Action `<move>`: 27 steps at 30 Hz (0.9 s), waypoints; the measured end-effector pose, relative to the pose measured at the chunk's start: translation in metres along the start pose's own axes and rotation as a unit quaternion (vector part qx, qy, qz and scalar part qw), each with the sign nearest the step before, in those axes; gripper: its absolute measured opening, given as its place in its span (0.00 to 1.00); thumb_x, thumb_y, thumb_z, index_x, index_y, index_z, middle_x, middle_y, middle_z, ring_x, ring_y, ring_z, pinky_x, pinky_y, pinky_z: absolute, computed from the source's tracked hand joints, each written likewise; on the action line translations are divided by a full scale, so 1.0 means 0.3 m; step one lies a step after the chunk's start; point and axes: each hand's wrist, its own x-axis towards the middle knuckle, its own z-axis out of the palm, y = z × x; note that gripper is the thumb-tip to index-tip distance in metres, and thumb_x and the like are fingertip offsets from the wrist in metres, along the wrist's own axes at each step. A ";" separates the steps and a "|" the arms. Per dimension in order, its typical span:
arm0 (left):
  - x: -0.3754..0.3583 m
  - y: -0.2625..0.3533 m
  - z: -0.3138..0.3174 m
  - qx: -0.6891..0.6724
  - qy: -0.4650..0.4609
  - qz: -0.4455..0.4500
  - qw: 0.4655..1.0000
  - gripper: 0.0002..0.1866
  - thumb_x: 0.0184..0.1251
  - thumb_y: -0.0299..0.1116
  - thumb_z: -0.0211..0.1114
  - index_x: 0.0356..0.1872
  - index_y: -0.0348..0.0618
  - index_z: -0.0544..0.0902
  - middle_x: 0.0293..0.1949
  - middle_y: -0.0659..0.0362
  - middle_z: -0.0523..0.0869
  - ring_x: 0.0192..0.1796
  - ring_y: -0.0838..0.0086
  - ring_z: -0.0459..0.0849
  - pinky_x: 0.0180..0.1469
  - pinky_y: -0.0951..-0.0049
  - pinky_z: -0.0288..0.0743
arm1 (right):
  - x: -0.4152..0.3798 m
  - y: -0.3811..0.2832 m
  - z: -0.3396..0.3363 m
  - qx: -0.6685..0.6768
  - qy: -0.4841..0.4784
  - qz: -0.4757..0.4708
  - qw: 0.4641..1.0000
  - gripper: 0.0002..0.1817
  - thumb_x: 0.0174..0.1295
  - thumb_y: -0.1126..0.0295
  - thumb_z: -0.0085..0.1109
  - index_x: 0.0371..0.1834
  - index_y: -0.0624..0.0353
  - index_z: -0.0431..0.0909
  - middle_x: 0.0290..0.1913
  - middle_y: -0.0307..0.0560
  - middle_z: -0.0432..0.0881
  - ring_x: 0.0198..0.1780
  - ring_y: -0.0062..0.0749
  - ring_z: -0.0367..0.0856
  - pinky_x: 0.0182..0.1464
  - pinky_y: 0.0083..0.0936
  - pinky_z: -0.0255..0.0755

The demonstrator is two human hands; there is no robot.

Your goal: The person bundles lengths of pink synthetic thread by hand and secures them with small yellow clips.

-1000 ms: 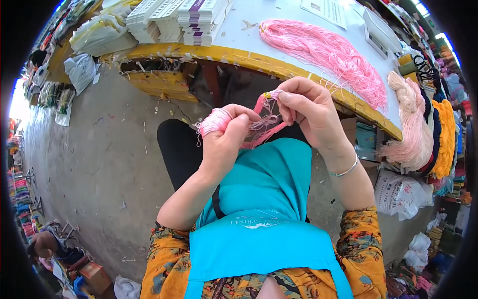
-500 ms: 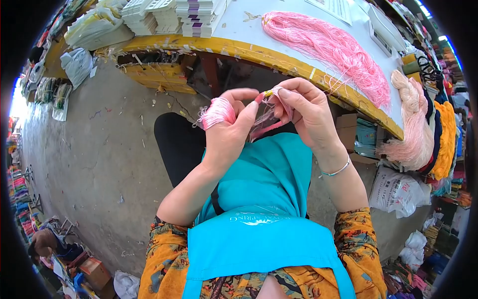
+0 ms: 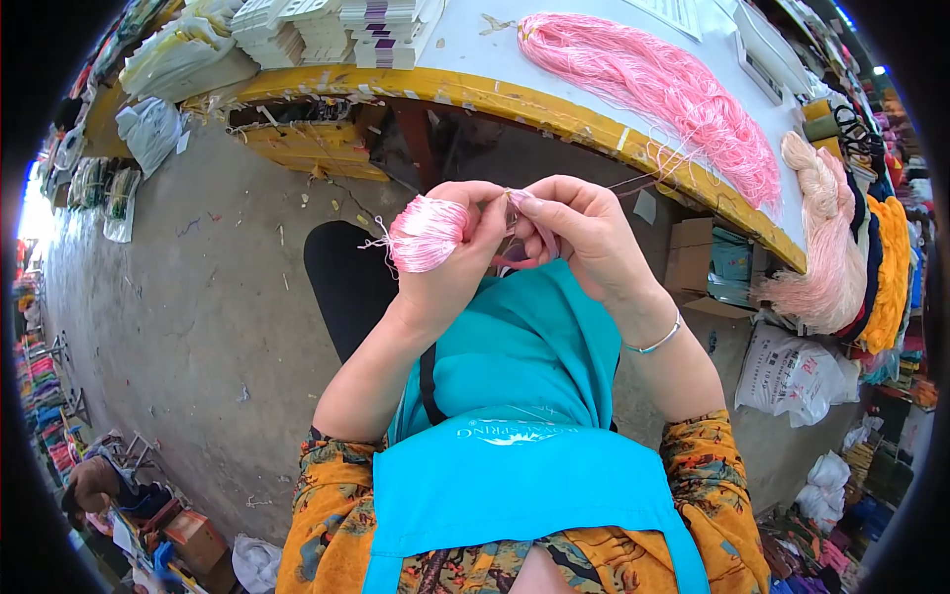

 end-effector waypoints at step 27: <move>0.028 -0.006 -0.066 0.034 -0.120 0.011 0.992 0.13 0.66 0.23 0.62 0.51 0.37 0.80 0.54 0.53 0.79 0.49 0.76 0.80 0.47 0.77 0.76 | 0.004 0.044 -0.003 0.119 -0.066 -0.029 0.990 0.03 0.64 0.72 0.60 0.38 0.59 0.79 0.35 0.39 0.82 0.40 0.19 0.79 0.45 0.20 0.73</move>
